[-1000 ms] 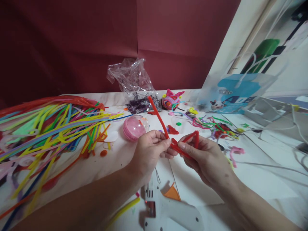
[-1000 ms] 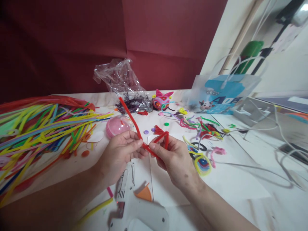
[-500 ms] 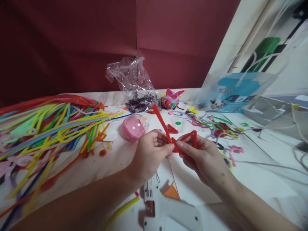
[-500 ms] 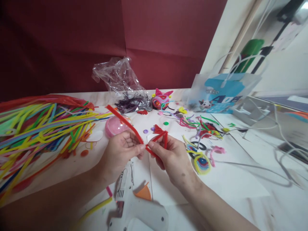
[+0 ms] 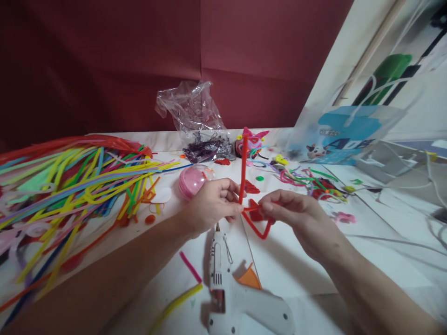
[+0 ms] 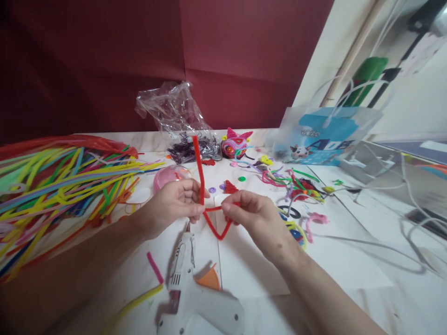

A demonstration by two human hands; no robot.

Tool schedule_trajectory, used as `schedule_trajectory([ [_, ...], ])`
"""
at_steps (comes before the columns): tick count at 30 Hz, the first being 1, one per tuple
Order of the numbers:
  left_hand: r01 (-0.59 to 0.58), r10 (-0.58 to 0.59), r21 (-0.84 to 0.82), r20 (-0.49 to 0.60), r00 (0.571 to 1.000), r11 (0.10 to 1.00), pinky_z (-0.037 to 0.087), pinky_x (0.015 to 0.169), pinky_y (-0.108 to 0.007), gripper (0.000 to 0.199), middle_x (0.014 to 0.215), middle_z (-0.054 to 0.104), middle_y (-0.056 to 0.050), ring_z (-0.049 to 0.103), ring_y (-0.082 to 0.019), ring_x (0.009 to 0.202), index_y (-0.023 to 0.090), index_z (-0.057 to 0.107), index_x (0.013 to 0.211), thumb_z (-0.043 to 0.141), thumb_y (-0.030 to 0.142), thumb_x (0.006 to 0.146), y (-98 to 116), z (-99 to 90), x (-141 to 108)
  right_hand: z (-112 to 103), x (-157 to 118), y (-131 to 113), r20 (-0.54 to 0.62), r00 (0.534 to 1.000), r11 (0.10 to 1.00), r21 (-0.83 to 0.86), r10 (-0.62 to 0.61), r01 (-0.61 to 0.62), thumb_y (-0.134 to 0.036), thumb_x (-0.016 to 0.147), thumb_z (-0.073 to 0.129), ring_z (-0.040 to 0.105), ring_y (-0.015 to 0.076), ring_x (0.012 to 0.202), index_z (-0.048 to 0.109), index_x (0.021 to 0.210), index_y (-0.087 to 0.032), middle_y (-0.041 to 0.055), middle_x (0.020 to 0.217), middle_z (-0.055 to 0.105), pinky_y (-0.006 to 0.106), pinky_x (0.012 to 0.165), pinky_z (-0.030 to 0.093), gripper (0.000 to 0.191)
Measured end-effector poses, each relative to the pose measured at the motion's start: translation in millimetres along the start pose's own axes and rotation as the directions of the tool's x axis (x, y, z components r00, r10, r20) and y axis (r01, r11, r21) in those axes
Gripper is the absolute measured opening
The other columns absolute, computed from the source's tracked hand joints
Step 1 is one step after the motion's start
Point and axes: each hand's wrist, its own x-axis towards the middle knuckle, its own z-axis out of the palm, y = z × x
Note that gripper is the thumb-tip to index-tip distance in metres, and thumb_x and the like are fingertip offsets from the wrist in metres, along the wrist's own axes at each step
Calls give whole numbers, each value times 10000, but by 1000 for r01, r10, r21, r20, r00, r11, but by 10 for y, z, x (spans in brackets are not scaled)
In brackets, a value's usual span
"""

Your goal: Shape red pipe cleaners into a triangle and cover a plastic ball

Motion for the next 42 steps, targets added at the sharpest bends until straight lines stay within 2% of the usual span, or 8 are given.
schedule_trajectory([
  [7,-20,21,11,-94,995,1000,397,450,-183,93,530,517,41,487,-55,442,120,536,676,588,63,622,-19,51,-1,106,-54,52,48,999,992,-125,12,-6,-405,735,684,420,104,491,573,664,-82,45,571,505,141,441,361,349],
  [11,-19,18,-7,-56,998,1000,380,449,-175,85,517,526,38,485,-55,445,122,538,666,600,80,625,-52,88,-17,132,-75,31,68,998,991,-132,-10,18,-383,763,639,428,104,466,578,712,-79,32,535,492,139,431,366,314],
  [19,-5,3,-49,-49,999,999,393,458,-181,70,494,539,25,506,-68,445,125,529,652,598,118,645,-78,127,-38,145,-102,68,-28,997,978,-199,-71,64,-391,799,591,415,102,433,574,730,-77,32,510,482,134,392,373,321],
  [25,27,-32,-44,-106,994,999,400,439,-174,53,464,539,22,506,-67,421,123,542,644,590,117,665,-83,136,-28,145,-115,44,-35,993,974,-201,-116,107,-349,784,604,470,118,497,607,764,-81,57,613,539,140,428,420,269],
  [29,61,-62,-9,-90,994,998,406,425,-178,98,469,555,5,504,-70,409,118,568,625,592,181,696,-98,139,-31,155,-130,55,-22,983,960,-220,-184,175,-274,792,595,519,129,550,622,764,-93,60,671,571,146,476,445,186],
  [33,63,-60,32,-88,994,997,377,381,-162,128,425,536,9,486,-68,370,119,561,595,561,163,715,-100,147,-42,171,-134,65,-34,979,970,-147,-203,196,-245,794,602,556,147,587,614,793,-93,68,725,586,177,537,485,153],
  [38,46,-46,-9,-53,998,999,376,387,-162,131,455,528,15,469,-58,377,117,551,594,555,160,718,-99,150,-52,156,-101,57,-5,996,995,-40,-90,90,-296,773,663,553,146,587,618,820,-93,74,738,589,176,534,480,213],
  [42,44,-43,-85,6,999,995,376,410,-168,146,477,519,10,459,-57,404,115,536,586,564,180,713,-132,162,-60,115,-97,65,72,997,1000,-8,3,-3,-349,782,695,517,121,554,622,724,-91,62,670,569,151,513,434,274],
])
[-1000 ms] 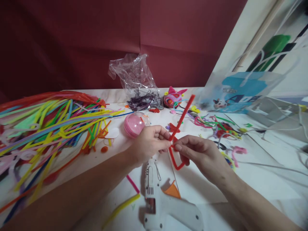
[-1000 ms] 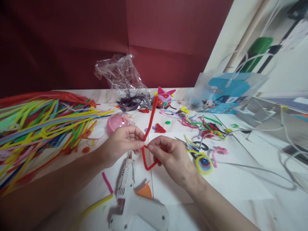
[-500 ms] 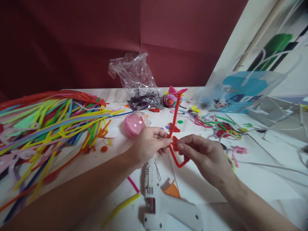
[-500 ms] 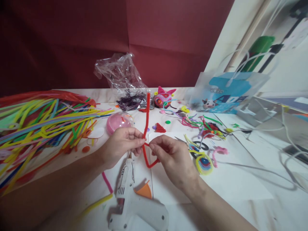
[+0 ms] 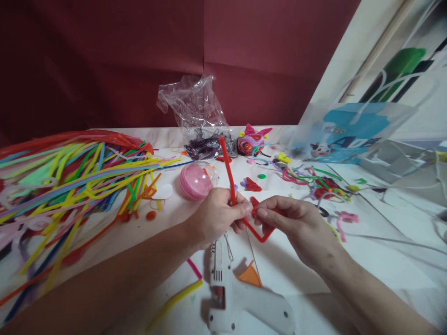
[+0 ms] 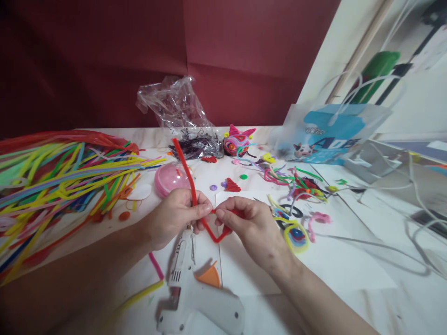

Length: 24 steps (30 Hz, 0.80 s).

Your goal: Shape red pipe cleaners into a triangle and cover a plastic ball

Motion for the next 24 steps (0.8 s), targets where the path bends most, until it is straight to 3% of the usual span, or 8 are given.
schedule_trajectory([
  [4,26,-22,-125,35,999,992,389,433,-178,171,532,542,0,484,-61,437,118,522,610,584,237,716,-20,24,-6,-8,-14,22,-35,999,995,100,-18,21,-334,768,717,513,129,557,613,728,-99,48,641,546,159,509,436,261],
  [9,26,-35,-109,-77,996,994,438,462,-198,188,635,612,-20,570,-95,501,131,514,770,629,266,709,4,71,-22,3,26,36,-223,970,989,87,-95,117,-321,732,725,504,127,538,611,719,-102,51,620,545,153,493,432,247],
  [12,41,-49,-73,-109,993,996,434,447,-192,133,624,616,-20,580,-94,469,128,519,746,584,244,746,5,99,-36,15,39,42,-287,946,982,60,-154,178,-293,732,720,509,124,535,618,740,-114,45,642,554,150,492,436,207],
  [20,-118,109,-31,-209,972,993,335,391,-158,184,512,538,15,482,-59,422,137,550,652,517,267,778,14,122,-77,42,13,63,-287,944,986,-93,-163,141,-328,757,670,502,149,588,602,766,-100,55,670,555,189,538,418,239],
  [24,-99,74,-104,-216,974,990,296,382,-154,184,448,470,32,408,-48,404,132,555,635,518,249,773,8,133,-76,45,14,90,-282,947,987,-91,-156,135,-326,758,665,494,148,591,595,766,-97,55,678,555,185,519,393,239],
])
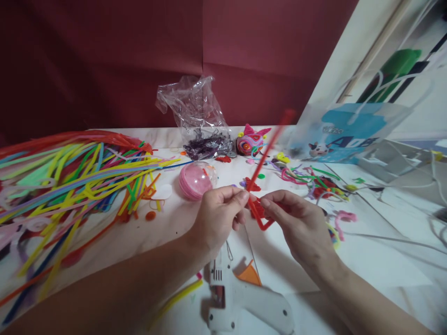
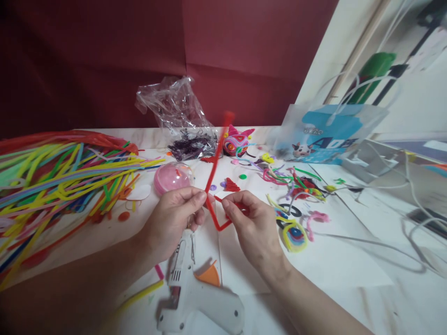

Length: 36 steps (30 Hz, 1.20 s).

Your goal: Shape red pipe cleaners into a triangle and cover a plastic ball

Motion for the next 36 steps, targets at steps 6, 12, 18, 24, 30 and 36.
schedule_trajectory([
  [6,148,-133,-143,108,985,979,261,350,-144,146,571,580,-2,423,-28,361,129,541,701,476,220,795,-16,-17,15,19,9,-6,64,998,991,129,9,-17,-305,734,719,537,173,642,613,758,-95,76,720,580,198,562,434,237],
  [12,175,-173,-40,41,984,984,229,325,-134,162,494,515,30,357,-16,335,134,513,646,496,219,783,-23,-26,31,32,-7,-44,137,991,986,166,3,-26,-244,732,701,557,173,651,630,782,-106,77,737,596,195,574,458,163],
  [18,108,-111,125,18,994,986,219,307,-139,143,390,400,67,327,-35,318,147,539,667,486,221,777,-66,-22,47,20,-11,-25,182,983,989,132,35,-60,-256,743,673,554,171,656,645,766,-105,75,732,598,193,579,447,155],
  [24,-62,38,297,84,996,953,300,339,-146,156,475,497,35,394,-37,350,147,555,666,489,242,770,-65,-47,21,22,-4,-30,126,991,991,118,54,-69,-273,711,694,517,146,597,635,729,-97,67,688,582,175,537,428,187],
  [30,-128,94,393,104,990,911,310,354,-143,153,450,465,53,407,-43,370,155,538,619,491,210,755,-48,-71,23,34,-3,-21,89,993,991,109,72,-82,-302,683,717,501,146,553,603,716,-84,69,667,556,172,477,414,247],
  [36,-31,52,252,-78,996,967,309,366,-156,138,451,474,37,410,-54,392,137,537,598,528,185,726,0,-136,156,-4,48,-66,62,992,972,202,113,-124,-461,724,728,486,135,538,580,803,-91,52,644,523,174,482,424,406],
])
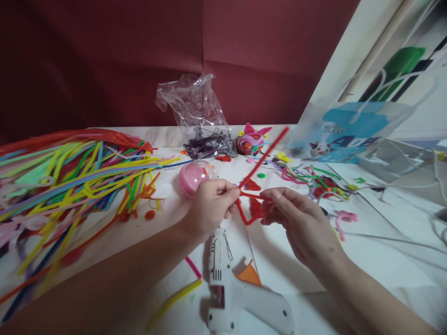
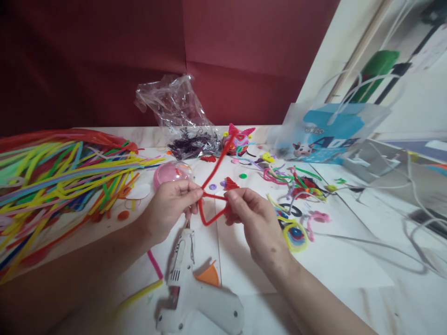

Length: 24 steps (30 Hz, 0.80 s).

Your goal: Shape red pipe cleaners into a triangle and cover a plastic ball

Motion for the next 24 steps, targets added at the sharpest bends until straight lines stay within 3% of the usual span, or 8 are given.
schedule_trajectory([
  [5,-19,-9,-222,-128,992,975,298,379,-154,142,437,427,52,368,-41,392,128,537,585,534,159,723,-32,-24,82,-38,11,-15,65,996,998,-18,56,-55,-463,742,725,496,138,564,568,755,-87,59,669,527,175,504,422,407],
  [10,10,-33,-286,-79,996,958,381,410,-171,130,456,489,32,452,-60,412,114,543,600,547,149,725,-27,33,23,-44,20,67,145,984,992,-81,105,-94,-378,708,751,475,118,563,588,725,-79,56,674,539,162,519,404,341],
  [15,94,-101,-292,-7,995,952,416,409,-180,119,483,545,20,510,-70,408,105,533,600,560,117,715,-21,53,-6,-84,37,87,92,994,992,-109,67,-57,-384,716,733,487,139,586,580,699,-81,67,649,547,172,520,388,340],
  [24,152,-143,-387,51,988,909,429,436,-175,89,525,587,9,537,-64,434,93,545,638,580,115,717,-35,44,-21,-54,47,67,108,993,999,18,46,-48,-338,688,776,533,166,599,567,712,-96,68,686,559,223,575,432,321],
])
